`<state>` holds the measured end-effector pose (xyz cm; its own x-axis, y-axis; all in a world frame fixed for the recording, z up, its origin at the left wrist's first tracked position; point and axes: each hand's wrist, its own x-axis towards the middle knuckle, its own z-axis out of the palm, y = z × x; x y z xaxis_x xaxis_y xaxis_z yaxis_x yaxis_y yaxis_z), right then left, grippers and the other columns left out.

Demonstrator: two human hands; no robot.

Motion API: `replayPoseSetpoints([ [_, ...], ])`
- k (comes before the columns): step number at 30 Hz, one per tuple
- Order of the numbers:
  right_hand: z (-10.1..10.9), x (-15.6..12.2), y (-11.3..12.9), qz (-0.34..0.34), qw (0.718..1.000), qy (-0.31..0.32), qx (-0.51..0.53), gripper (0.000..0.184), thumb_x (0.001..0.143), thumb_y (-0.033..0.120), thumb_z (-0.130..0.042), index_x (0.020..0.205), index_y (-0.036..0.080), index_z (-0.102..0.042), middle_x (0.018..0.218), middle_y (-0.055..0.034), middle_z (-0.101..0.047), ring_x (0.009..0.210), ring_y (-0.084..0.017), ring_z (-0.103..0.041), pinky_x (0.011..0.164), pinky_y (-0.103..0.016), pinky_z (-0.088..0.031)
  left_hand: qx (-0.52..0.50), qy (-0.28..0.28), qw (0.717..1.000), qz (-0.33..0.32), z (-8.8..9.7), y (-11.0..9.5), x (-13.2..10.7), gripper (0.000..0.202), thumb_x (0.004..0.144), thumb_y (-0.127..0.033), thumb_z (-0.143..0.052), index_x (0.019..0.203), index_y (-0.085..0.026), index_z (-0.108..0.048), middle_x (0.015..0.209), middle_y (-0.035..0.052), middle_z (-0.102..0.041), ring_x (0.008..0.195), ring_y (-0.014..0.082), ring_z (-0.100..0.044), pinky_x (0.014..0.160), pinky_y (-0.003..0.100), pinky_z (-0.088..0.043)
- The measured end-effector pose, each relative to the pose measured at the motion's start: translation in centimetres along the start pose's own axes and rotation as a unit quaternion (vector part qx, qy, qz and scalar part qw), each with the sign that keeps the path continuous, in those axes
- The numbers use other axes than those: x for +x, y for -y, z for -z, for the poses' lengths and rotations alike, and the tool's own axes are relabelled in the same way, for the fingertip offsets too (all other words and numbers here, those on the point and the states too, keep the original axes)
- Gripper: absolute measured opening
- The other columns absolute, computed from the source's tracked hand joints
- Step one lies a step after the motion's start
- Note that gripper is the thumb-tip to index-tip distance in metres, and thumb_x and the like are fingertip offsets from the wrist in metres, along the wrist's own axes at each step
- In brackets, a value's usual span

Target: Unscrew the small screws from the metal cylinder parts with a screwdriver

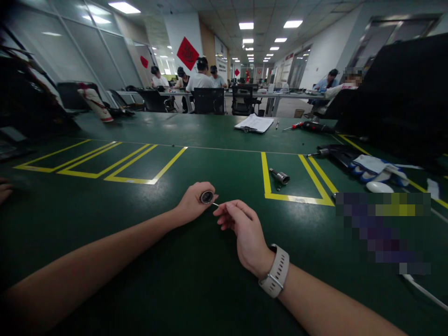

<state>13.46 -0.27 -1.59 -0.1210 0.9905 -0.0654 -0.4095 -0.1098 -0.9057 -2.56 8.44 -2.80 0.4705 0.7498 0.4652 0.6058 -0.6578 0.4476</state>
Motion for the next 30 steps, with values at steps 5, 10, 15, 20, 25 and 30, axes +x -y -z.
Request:
replayPoseSetpoints([
  [5, 0.05, -0.06, 0.16, 0.001, 1.0, -0.014, 0.028, 0.019, 0.084, 0.03, -0.052, 0.077, 0.018, -0.065, 0.081, -0.0041, -0.064, 0.072, -0.016, -0.053, 0.066, -0.031, -0.04, -0.021, 0.001, 1.0, 0.005, 0.05, -0.06, 0.02, 0.013, 0.077, -0.02, -0.057, 0.067, -0.016, -0.051, 0.066, -0.0026, -0.055, 0.063, 0.0119, -0.05, 0.063, 0.025, -0.037],
  [10, -0.05, -0.04, 0.04, 0.007, 1.0, -0.022, 0.008, 0.017, 0.083, 0.03, -0.054, 0.076, 0.019, -0.065, 0.08, -0.0039, -0.064, 0.072, -0.016, -0.053, 0.065, -0.031, -0.04, -0.007, 0.011, 1.0, 0.007, 0.12, -0.19, 0.07, 0.011, 0.077, -0.02, -0.056, 0.067, -0.016, -0.052, 0.065, -0.0029, -0.054, 0.063, 0.0123, -0.051, 0.064, 0.026, -0.037],
  [15, 0.18, 0.19, 0.05, -0.012, 0.999, -0.008, 0.032, 0.018, 0.083, 0.032, -0.053, 0.078, 0.019, -0.066, 0.083, -0.0044, -0.065, 0.072, -0.016, -0.053, 0.065, -0.031, -0.04, -0.03, 0.007, 0.999, 0.011, 0.16, -0.19, 0.06, 0.012, 0.076, -0.021, -0.057, 0.066, -0.016, -0.051, 0.065, -0.0029, -0.054, 0.062, 0.0117, -0.05, 0.063, 0.025, -0.038],
  [20, 0.34, 0.47, 0.19, -0.025, 0.998, -0.005, 0.058, 0.018, 0.083, 0.031, -0.053, 0.08, 0.018, -0.066, 0.084, -0.0049, -0.065, 0.071, -0.016, -0.052, 0.064, -0.03, -0.039, -0.076, -0.004, 0.997, 0.016, -0.02, -0.04, -0.01, 0.013, 0.076, -0.021, -0.057, 0.066, -0.016, -0.05, 0.064, -0.0031, -0.05, 0.059, 0.0102, -0.047, 0.057, 0.022, -0.037],
  [25, 0.36, 0.7, 0.13, -0.039, 0.995, 0.011, 0.095, 0.019, 0.084, 0.03, -0.052, 0.082, 0.018, -0.066, 0.083, -0.0048, -0.066, 0.068, -0.015, -0.052, 0.063, -0.029, -0.039, -0.143, -0.014, 0.99, 0.017, -0.39, 0.31, 0.06, 0.016, 0.075, -0.024, -0.059, 0.066, -0.015, -0.049, 0.063, -0.0037, -0.049, 0.057, 0.0089, -0.045, 0.056, 0.021, -0.037],
  [30, 0.33, 0.36, 0.01, -0.006, 0.998, -0.01, 0.061, 0.018, 0.083, 0.033, -0.054, 0.08, 0.019, -0.066, 0.083, -0.0041, -0.066, 0.07, -0.016, -0.052, 0.064, -0.03, -0.039, -0.137, -0.017, 0.99, 0.025, -0.49, 0.48, 0.12, 0.016, 0.075, -0.024, -0.059, 0.066, -0.015, -0.05, 0.064, -0.0036, -0.049, 0.057, 0.0088, -0.046, 0.055, 0.021, -0.037],
])
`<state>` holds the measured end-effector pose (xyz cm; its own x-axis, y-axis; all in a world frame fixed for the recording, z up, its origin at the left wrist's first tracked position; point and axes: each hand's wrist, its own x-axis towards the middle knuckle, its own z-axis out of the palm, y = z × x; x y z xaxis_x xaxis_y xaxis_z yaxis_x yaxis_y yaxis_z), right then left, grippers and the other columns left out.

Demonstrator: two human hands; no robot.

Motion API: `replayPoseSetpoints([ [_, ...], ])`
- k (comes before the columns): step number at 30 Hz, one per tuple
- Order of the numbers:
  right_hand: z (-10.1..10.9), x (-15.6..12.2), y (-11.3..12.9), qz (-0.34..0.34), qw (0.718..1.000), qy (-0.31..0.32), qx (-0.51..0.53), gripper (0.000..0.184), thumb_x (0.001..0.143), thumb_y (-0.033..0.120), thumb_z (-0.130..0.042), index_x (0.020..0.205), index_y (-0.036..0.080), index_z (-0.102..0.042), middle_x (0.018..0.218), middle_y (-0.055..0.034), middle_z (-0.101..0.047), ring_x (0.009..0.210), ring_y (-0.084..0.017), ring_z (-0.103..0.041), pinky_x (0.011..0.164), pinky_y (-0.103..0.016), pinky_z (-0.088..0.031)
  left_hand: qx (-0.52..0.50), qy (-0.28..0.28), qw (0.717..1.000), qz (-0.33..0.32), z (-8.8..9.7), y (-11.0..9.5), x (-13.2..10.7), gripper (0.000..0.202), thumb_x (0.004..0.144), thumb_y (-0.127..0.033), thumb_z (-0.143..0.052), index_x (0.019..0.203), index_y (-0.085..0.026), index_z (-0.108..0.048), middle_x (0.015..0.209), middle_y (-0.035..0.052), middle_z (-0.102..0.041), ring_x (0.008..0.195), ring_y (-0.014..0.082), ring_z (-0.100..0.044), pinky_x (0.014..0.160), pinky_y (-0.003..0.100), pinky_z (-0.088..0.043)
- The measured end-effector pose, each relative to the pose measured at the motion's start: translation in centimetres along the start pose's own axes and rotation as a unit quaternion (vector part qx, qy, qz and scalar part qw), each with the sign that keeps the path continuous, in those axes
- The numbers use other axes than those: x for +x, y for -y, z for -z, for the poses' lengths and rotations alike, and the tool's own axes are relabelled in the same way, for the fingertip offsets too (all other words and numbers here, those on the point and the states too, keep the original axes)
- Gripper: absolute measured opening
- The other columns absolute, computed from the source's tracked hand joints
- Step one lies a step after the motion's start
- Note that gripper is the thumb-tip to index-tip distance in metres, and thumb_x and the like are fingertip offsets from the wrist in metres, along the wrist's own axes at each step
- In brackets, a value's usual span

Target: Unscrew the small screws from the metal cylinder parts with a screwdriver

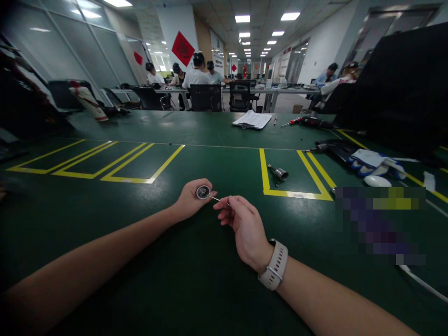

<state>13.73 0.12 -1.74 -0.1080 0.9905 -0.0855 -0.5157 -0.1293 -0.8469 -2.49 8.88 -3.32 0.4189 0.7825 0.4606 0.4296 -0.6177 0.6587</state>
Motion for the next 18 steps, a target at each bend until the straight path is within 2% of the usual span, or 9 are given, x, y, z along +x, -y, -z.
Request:
replayPoseSetpoints([
  [5, -0.25, -0.43, -0.18, 0.025, 0.997, -0.001, -0.069, 0.017, 0.083, 0.033, -0.054, 0.079, 0.02, -0.066, 0.082, -0.0033, -0.065, 0.072, -0.016, -0.053, 0.065, -0.031, -0.04, 0.069, 0.008, 0.998, -0.002, 0.14, -0.31, -0.01, 0.014, 0.076, -0.021, -0.057, 0.065, -0.016, -0.05, 0.064, -0.003, -0.051, 0.059, 0.0103, -0.047, 0.057, 0.023, -0.037],
  [8, -0.25, -0.32, -0.13, 0.016, 0.998, 0.006, -0.062, 0.017, 0.082, 0.033, -0.055, 0.078, 0.02, -0.066, 0.083, -0.0036, -0.065, 0.071, -0.016, -0.053, 0.064, -0.03, -0.039, 0.091, 0.017, 0.996, -0.013, 0.2, -0.49, -0.03, 0.013, 0.075, -0.021, -0.057, 0.065, -0.016, -0.05, 0.064, -0.0026, -0.052, 0.061, 0.0112, -0.049, 0.06, 0.024, -0.038],
  [13, 0.07, 0.1, 0.1, -0.01, 1.0, 0.009, -0.004, 0.017, 0.08, 0.033, -0.056, 0.078, 0.019, -0.066, 0.081, -0.0041, -0.066, 0.07, -0.016, -0.053, 0.064, -0.03, -0.039, 0.055, 0.021, 0.998, -0.013, 0.2, -0.56, -0.04, 0.016, 0.077, -0.022, -0.056, 0.064, -0.016, -0.048, 0.063, -0.0029, -0.05, 0.058, 0.0102, -0.046, 0.056, 0.022, -0.037],
  [18, 0.12, 0.09, 0.19, -0.01, 1.0, 0.014, 0.001, 0.017, 0.082, 0.031, -0.055, 0.079, 0.019, -0.066, 0.082, -0.0043, -0.066, 0.07, -0.016, -0.053, 0.064, -0.03, -0.039, 0.023, 0.02, 0.999, -0.021, 0.25, -0.59, -0.02, 0.017, 0.076, -0.023, -0.058, 0.064, -0.016, -0.048, 0.062, -0.0036, -0.047, 0.057, 0.0092, -0.044, 0.055, 0.022, -0.036],
])
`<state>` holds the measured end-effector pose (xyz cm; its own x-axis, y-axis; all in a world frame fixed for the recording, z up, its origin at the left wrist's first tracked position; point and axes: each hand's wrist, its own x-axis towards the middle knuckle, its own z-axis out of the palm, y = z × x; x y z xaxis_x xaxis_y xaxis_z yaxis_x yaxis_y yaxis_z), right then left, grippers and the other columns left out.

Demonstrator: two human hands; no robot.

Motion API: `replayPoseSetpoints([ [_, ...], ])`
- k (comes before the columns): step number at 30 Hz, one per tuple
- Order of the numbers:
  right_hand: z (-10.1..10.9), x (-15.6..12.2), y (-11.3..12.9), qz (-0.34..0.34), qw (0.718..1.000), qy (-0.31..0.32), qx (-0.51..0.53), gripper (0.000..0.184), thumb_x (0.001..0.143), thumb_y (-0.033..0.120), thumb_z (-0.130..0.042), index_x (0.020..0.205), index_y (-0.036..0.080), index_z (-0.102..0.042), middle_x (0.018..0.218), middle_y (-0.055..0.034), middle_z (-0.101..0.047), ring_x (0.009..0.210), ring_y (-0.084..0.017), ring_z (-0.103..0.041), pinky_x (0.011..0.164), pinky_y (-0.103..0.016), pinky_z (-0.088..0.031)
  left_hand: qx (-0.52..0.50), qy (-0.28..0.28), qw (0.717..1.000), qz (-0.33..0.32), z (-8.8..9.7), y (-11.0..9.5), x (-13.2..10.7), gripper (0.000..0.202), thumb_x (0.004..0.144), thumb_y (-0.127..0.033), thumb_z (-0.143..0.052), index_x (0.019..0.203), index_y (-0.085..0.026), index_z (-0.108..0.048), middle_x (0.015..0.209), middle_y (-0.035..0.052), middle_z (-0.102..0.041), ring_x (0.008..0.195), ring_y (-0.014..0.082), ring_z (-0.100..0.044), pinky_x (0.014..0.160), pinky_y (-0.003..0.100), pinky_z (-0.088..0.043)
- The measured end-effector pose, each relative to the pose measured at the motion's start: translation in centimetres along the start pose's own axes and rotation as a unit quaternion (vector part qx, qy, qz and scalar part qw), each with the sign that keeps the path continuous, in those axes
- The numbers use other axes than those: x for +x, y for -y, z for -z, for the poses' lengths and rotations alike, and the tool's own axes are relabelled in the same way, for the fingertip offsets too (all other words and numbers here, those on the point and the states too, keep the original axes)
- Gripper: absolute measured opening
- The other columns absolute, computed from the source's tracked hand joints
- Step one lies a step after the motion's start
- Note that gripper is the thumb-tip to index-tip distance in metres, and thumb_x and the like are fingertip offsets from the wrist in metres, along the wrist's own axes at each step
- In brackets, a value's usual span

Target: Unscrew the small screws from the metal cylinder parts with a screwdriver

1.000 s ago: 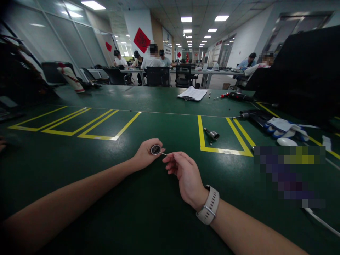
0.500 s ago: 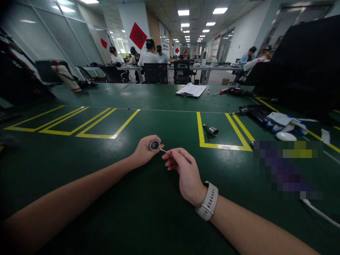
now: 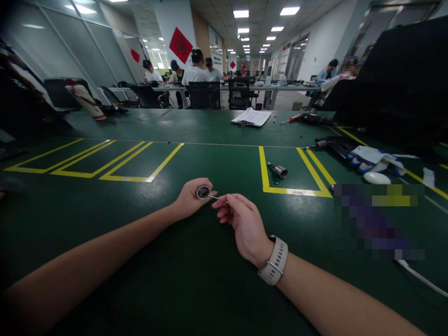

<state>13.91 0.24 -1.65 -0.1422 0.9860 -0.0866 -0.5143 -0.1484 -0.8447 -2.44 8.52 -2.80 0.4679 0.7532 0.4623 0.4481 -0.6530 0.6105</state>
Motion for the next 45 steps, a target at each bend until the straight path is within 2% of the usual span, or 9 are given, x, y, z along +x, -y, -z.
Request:
replayPoseSetpoints([
  [7, -0.4, -0.3, -0.2, 0.034, 0.999, -0.009, -0.031, 0.016, 0.082, 0.032, -0.056, 0.077, 0.02, -0.066, 0.081, -0.0034, -0.066, 0.069, -0.015, -0.052, 0.063, -0.03, -0.039, -0.012, 0.001, 1.0, 0.012, -0.1, 0.1, 0.0, 0.018, 0.077, -0.025, -0.058, 0.065, -0.016, -0.048, 0.062, -0.0034, -0.048, 0.057, 0.0093, -0.045, 0.054, 0.021, -0.036],
  [13, -0.5, -0.7, -0.4, 0.052, 0.993, -0.009, -0.103, 0.018, 0.084, 0.034, -0.054, 0.079, 0.021, -0.066, 0.085, -0.0032, -0.066, 0.072, -0.016, -0.054, 0.065, -0.031, -0.04, 0.093, 0.001, 0.996, -0.001, 0.0, 0.0, 0.0, 0.014, 0.077, -0.021, -0.056, 0.066, -0.017, -0.05, 0.065, -0.0023, -0.053, 0.063, 0.0124, -0.05, 0.065, 0.027, -0.037],
  [17, -0.4, -0.5, -0.2, 0.028, 0.997, -0.004, -0.07, 0.017, 0.083, 0.033, -0.056, 0.078, 0.02, -0.066, 0.083, -0.0037, -0.066, 0.07, -0.015, -0.053, 0.063, -0.03, -0.039, 0.109, 0.005, 0.994, -0.015, 0.1, 0.1, 0.0, 0.013, 0.077, -0.02, -0.056, 0.067, -0.017, -0.05, 0.065, -0.0027, -0.053, 0.064, 0.0125, -0.05, 0.067, 0.028, -0.036],
  [22, 0.0, 0.1, -0.1, -0.016, 1.0, 0.021, 0.015, 0.017, 0.084, 0.031, -0.054, 0.082, 0.019, -0.066, 0.085, -0.0032, -0.066, 0.07, -0.014, -0.053, 0.063, -0.028, -0.039, 0.03, -0.01, 0.999, -0.012, 0.0, 0.2, 0.0, 0.018, 0.078, -0.023, -0.057, 0.064, -0.016, -0.047, 0.063, -0.0034, -0.048, 0.058, 0.01, -0.045, 0.058, 0.023, -0.036],
  [26, 0.3, 0.4, 0.0, -0.042, 0.997, 0.018, 0.06, 0.019, 0.084, 0.032, -0.054, 0.081, 0.018, -0.066, 0.081, -0.0032, -0.066, 0.068, -0.014, -0.052, 0.064, -0.028, -0.039, -0.017, -0.01, 1.0, -0.005, -0.1, 0.2, -0.1, 0.018, 0.078, -0.024, -0.057, 0.066, -0.016, -0.048, 0.064, -0.0036, -0.047, 0.057, 0.0091, -0.044, 0.056, 0.022, -0.036],
  [29, 0.3, 0.3, 0.0, -0.026, 0.999, 0.006, 0.044, 0.02, 0.085, 0.032, -0.052, 0.08, 0.018, -0.066, 0.08, -0.0034, -0.066, 0.07, -0.014, -0.052, 0.064, -0.029, -0.039, -0.015, -0.014, 1.0, -0.002, -0.2, 0.3, -0.1, 0.017, 0.077, -0.023, -0.058, 0.066, -0.016, -0.048, 0.064, -0.0036, -0.048, 0.057, 0.009, -0.044, 0.056, 0.022, -0.036],
  [34, -0.2, -0.2, -0.2, 0.02, 0.999, -0.015, -0.027, 0.016, 0.083, 0.029, -0.055, 0.078, 0.018, -0.065, 0.081, -0.0037, -0.066, 0.07, -0.015, -0.052, 0.062, -0.029, -0.038, 0.064, -0.011, 0.998, -0.013, -0.1, 0.2, 0.0, 0.016, 0.077, -0.021, -0.057, 0.065, -0.016, -0.049, 0.064, -0.0035, -0.05, 0.06, 0.0105, -0.046, 0.061, 0.024, -0.036],
  [39, -0.2, -0.1, -0.2, 0.001, 1.0, -0.008, -0.027, 0.017, 0.083, 0.03, -0.054, 0.078, 0.018, -0.065, 0.082, -0.0042, -0.066, 0.069, -0.015, -0.053, 0.063, -0.03, -0.038, 0.098, 0.0, 0.995, -0.023, 0.0, 0.2, 0.0, 0.014, 0.078, -0.022, -0.056, 0.067, -0.016, -0.05, 0.065, -0.003, -0.053, 0.062, 0.0117, -0.049, 0.064, 0.026, -0.036],
  [45, 0.4, 0.5, 0.1, -0.034, 0.999, 0.001, 0.033, 0.019, 0.083, 0.032, -0.055, 0.079, 0.017, -0.066, 0.08, -0.0042, -0.066, 0.069, -0.014, -0.052, 0.063, -0.029, -0.039, 0.047, -0.001, 0.999, -0.022, 0.0, 0.2, 0.0, 0.018, 0.078, -0.025, -0.057, 0.065, -0.016, -0.048, 0.064, -0.0033, -0.05, 0.059, 0.0101, -0.047, 0.059, 0.023, -0.036],
])
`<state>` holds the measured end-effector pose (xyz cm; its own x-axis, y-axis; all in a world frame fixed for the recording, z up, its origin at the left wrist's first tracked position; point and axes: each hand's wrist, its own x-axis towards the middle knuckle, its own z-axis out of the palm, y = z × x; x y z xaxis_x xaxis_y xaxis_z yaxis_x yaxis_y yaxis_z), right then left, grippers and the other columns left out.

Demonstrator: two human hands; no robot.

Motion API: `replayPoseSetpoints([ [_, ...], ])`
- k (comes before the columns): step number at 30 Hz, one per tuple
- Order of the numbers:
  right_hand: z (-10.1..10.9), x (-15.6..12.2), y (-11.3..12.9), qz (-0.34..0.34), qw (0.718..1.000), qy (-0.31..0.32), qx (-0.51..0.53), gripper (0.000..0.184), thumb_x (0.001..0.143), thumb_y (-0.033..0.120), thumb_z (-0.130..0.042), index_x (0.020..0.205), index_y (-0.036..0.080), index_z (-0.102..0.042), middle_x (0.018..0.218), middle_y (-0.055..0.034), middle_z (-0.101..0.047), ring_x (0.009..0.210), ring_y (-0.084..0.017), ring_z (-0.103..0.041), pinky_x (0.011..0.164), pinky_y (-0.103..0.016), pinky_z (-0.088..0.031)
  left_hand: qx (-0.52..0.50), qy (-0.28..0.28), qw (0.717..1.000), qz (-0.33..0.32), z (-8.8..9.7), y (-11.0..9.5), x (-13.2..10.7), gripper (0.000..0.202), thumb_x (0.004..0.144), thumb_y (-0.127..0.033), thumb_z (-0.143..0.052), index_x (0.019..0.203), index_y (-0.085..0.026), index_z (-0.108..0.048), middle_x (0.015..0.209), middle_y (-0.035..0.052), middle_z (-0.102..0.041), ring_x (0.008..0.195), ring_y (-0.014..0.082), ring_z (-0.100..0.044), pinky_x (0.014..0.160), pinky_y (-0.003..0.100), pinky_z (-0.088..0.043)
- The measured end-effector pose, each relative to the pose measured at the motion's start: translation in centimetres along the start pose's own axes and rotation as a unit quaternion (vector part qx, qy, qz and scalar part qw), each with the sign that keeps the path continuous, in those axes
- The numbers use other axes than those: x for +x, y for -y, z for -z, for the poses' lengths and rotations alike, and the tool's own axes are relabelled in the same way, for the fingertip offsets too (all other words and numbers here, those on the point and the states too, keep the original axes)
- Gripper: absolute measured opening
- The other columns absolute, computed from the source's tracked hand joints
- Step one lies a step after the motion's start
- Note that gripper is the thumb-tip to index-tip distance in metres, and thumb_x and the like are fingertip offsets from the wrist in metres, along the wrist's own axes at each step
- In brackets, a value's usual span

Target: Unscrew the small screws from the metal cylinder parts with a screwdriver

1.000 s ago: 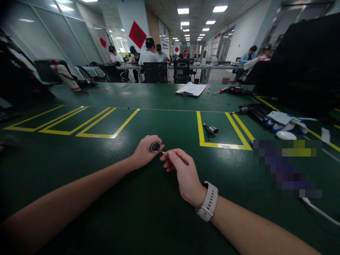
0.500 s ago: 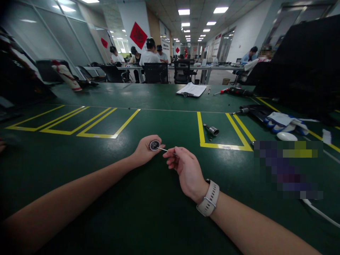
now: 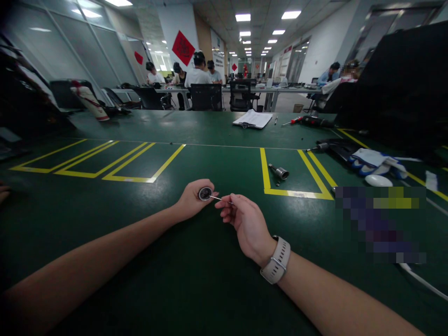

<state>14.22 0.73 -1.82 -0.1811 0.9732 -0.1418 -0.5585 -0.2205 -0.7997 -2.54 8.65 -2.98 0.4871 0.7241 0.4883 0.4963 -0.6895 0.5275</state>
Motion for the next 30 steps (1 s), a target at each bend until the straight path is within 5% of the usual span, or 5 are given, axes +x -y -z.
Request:
replayPoseSetpoints([
  [14, -0.39, -0.3, 0.0, 0.012, 0.999, 0.002, -0.05, 0.017, 0.082, 0.031, -0.055, 0.079, 0.018, -0.066, 0.082, -0.0042, -0.066, 0.07, -0.015, -0.053, 0.064, -0.03, -0.038, 0.065, 0.018, 0.998, -0.019, 0.23, 0.09, -0.11, 0.014, 0.079, -0.021, -0.055, 0.068, -0.016, -0.05, 0.066, -0.0033, -0.053, 0.063, 0.0117, -0.05, 0.067, 0.027, -0.035],
  [30, 0.18, 0.17, 0.19, -0.026, 0.999, 0.018, 0.032, 0.017, 0.082, 0.03, -0.056, 0.079, 0.017, -0.067, 0.078, -0.0041, -0.067, 0.069, -0.015, -0.052, 0.065, -0.029, -0.038, -0.062, -0.027, 0.997, 0.025, -0.21, 0.3, -0.04, 0.018, 0.076, -0.023, -0.059, 0.065, -0.016, -0.048, 0.062, -0.0044, -0.046, 0.055, 0.0081, -0.042, 0.053, 0.02, -0.034],
])
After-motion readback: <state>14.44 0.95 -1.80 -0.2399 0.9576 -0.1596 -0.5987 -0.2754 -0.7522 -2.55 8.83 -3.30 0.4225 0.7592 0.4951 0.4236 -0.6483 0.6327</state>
